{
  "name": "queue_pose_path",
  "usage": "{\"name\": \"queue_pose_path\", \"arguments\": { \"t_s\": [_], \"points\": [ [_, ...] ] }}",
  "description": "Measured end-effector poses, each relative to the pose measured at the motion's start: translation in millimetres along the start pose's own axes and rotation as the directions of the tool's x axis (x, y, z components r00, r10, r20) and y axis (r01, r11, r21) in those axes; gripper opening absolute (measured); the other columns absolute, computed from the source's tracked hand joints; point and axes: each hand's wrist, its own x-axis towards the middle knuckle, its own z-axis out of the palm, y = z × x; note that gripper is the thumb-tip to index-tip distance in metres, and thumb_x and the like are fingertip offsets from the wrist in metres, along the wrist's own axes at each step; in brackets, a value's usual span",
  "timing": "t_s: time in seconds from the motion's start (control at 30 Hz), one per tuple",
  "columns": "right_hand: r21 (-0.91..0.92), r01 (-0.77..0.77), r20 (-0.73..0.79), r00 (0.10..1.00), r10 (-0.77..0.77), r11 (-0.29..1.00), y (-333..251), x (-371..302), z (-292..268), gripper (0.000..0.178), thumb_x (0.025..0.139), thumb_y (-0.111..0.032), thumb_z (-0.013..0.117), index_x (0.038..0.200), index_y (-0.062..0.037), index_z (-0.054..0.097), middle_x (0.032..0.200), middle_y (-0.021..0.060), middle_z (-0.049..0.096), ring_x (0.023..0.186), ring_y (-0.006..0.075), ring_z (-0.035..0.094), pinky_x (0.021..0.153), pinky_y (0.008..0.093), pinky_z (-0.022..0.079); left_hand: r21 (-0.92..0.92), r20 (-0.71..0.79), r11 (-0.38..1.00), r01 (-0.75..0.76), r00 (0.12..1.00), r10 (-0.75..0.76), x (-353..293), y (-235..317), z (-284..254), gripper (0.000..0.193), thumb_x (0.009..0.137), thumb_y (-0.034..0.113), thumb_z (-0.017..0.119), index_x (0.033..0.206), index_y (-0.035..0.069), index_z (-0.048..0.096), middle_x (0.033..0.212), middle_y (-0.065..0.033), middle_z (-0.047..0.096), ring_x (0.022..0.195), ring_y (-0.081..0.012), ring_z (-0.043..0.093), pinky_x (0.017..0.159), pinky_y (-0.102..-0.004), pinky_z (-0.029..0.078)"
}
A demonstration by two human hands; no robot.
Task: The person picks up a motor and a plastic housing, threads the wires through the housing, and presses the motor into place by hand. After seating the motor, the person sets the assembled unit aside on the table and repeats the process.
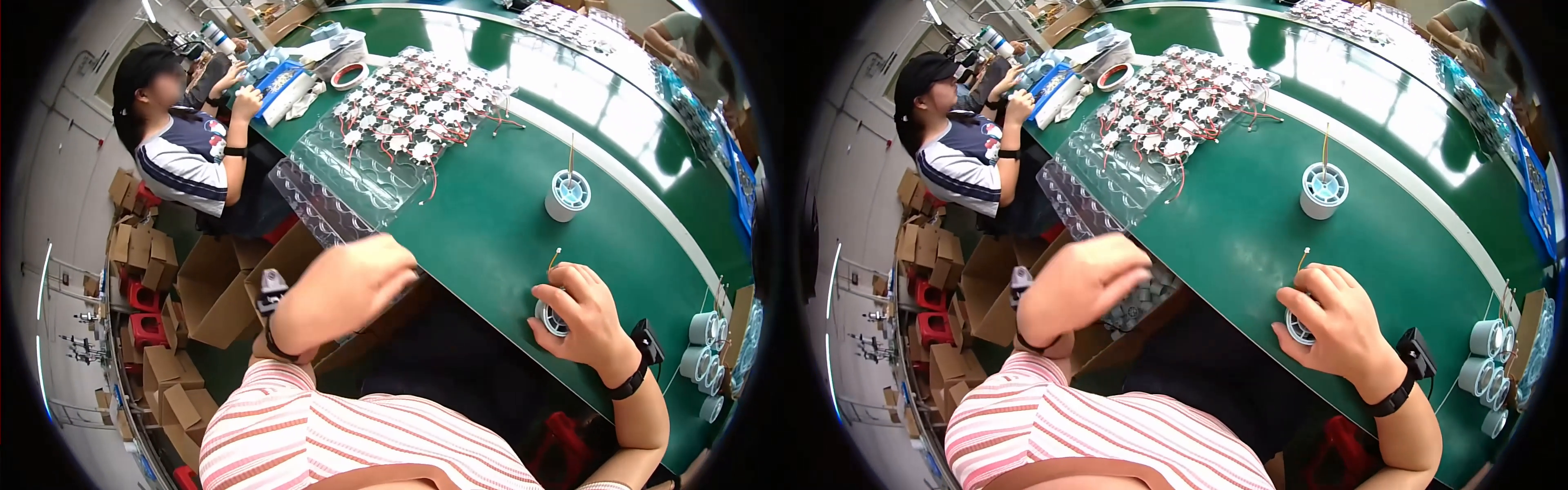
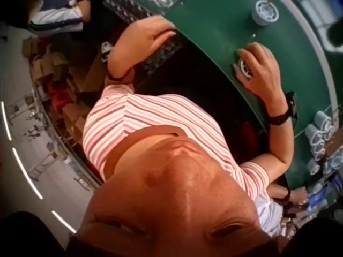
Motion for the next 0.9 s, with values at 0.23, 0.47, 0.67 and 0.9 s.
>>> {"name": "queue_pose_path", "arguments": {
  "t_s": [0.23,0.47,0.67,0.9],
  "points": [
    [-0.065,0.035,0.003,0.999,-0.035,0.997,-1,6,2,0.05,0.062,-0.012,0.083,0.108,-0.0065,0.065,0.101,0.0116,0.06,0.096,0.0319,0.064,0.086,0.0441,0.054,0.33,-0.435,0.852,0.407,0.866,-0.245,68,-180,-24,0.021,0.094,0.027,0.067,0.091,0.007,0.075,0.09,-0.0165,0.07,0.086,-0.0375,0.068,0.075,-0.0479,0.054],
    [-0.098,0.011,0.011,1.0,-0.01,0.995,-3,2,3,0.051,0.063,-0.014,0.083,0.11,-0.0062,0.065,0.103,0.0111,0.061,0.098,0.0318,0.064,0.087,0.0442,0.054,0.223,-0.306,0.811,0.541,0.829,-0.468,91,-184,-19,0.025,0.09,0.028,0.072,0.09,0.003,0.076,0.094,-0.0174,0.071,0.087,-0.0345,0.07,0.077,-0.0445,0.054],
    [-0.122,0.019,0.014,1.0,-0.017,0.992,-5,1,3,0.052,0.065,-0.016,0.084,0.112,-0.0059,0.065,0.107,0.0112,0.062,0.101,0.0326,0.064,0.089,0.0444,0.054,0.357,-0.436,0.827,0.434,0.861,-0.264,87,-193,-15,0.02,0.09,0.024,0.071,0.094,0.004,0.073,0.096,-0.015,0.07,0.088,-0.0342,0.068,0.076,-0.0436,0.054],
    [-0.127,0.026,0.028,0.999,-0.022,0.992,-8,3,-6,0.05,0.069,-0.022,0.084,0.113,-0.0057,0.065,0.112,0.0118,0.063,0.101,0.033,0.064,0.091,0.0456,0.053,0.165,-0.477,0.94,0.299,0.859,-0.189,66,-125,-14,0.008,0.092,0.01,0.069,0.095,0.002,0.068,0.097,-0.0138,0.068,0.086,-0.0296,0.067,0.075,-0.0368,0.053]
  ]
}}
